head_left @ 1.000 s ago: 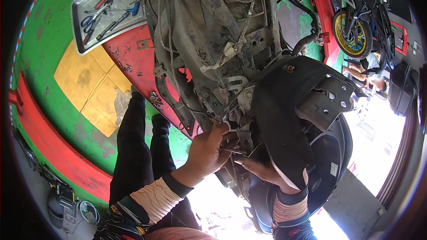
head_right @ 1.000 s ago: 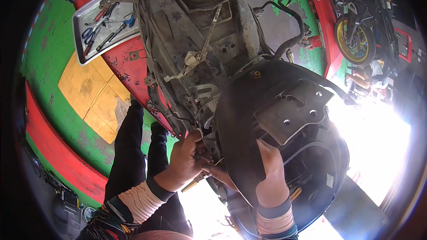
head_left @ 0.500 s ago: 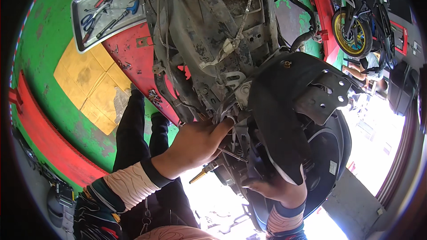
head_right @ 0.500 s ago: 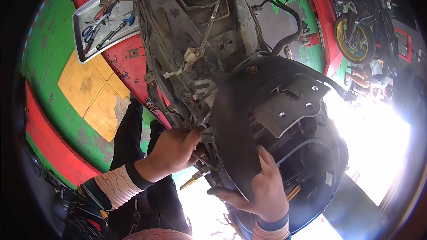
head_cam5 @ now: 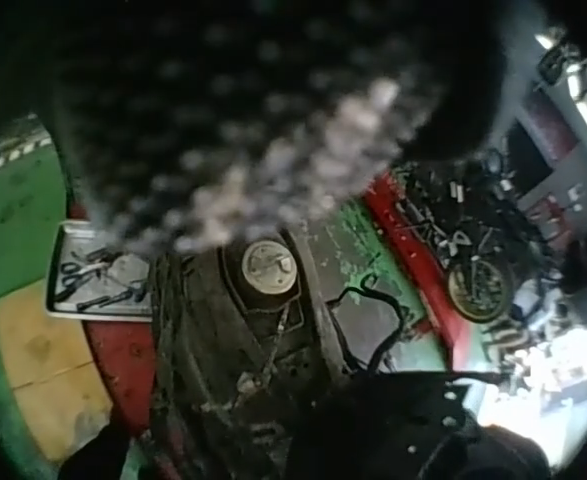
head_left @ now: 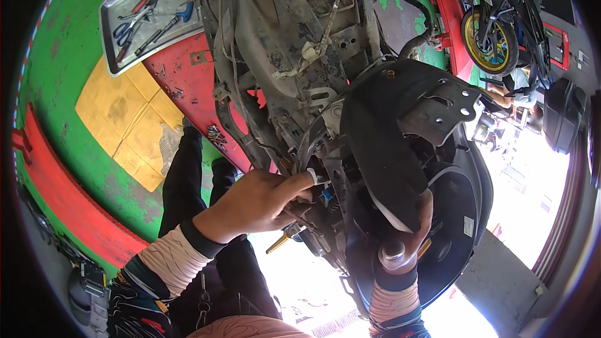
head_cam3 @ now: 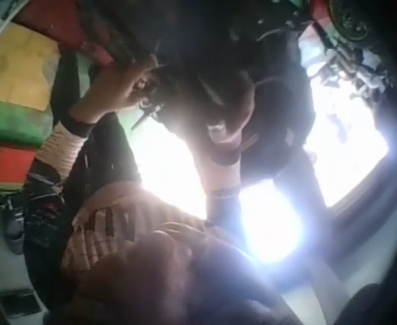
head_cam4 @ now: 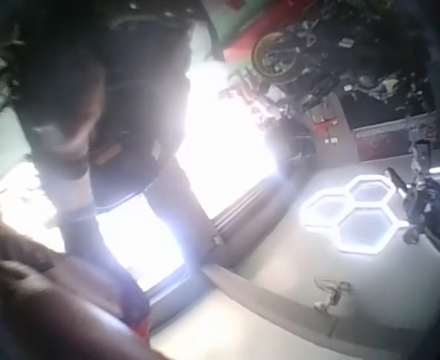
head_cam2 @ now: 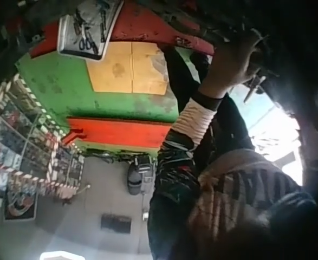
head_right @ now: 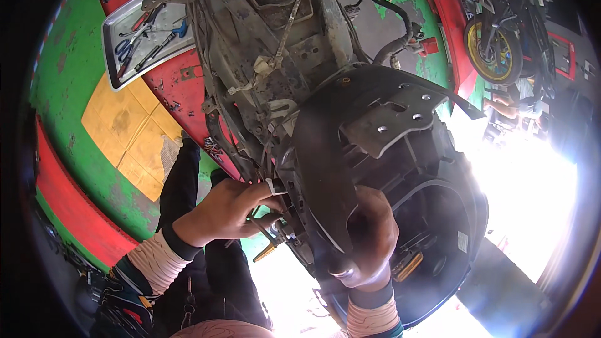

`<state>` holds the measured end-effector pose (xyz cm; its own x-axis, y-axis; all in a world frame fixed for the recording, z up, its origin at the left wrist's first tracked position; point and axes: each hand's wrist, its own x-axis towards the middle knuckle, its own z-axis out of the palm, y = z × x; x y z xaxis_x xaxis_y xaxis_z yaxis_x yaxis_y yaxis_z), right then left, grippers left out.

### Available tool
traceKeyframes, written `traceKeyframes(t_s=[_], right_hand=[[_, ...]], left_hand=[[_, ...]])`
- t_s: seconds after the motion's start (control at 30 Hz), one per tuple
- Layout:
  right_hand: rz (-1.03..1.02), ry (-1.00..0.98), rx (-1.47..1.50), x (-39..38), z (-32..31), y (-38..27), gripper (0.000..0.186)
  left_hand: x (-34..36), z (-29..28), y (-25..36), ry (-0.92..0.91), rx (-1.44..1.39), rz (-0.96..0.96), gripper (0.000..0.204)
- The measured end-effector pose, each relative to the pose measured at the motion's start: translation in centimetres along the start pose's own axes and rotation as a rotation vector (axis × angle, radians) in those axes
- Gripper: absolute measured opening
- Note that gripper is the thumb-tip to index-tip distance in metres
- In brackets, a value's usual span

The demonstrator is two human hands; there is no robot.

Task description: Disassembling and inspecting internal components of a motorcycle under the seat storage area.

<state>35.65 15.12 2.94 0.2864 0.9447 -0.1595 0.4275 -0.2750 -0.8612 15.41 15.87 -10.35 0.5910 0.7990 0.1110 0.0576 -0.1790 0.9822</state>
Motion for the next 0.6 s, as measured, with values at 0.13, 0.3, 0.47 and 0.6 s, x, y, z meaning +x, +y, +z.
traceKeyframes(t_s=[0.13,0.3,0.47,0.6], right_hand=[[0.034,-0.024,-0.082,-0.1,-0.2,0.2,0.101],[-0.048,-0.111,-0.067,1.2,-0.4,1.1,0.099],[-0.071,-0.128,-0.034,1.5,-0.1,2.3,0.100],[-0.039,-0.172,-0.037,1.8,-0.1,2.1,0.100]], left_hand=[[-0.6,-0.3,0.0,-0.017,0.078,-0.066,0.060],[-0.7,-0.9,-0.8,0.027,0.066,0.043,0.065],[0.2,-1.7,-1.1,-0.146,0.224,-0.001,0.071],[-0.1,-1.5,-1.1,-0.133,0.335,-0.033,0.065]])
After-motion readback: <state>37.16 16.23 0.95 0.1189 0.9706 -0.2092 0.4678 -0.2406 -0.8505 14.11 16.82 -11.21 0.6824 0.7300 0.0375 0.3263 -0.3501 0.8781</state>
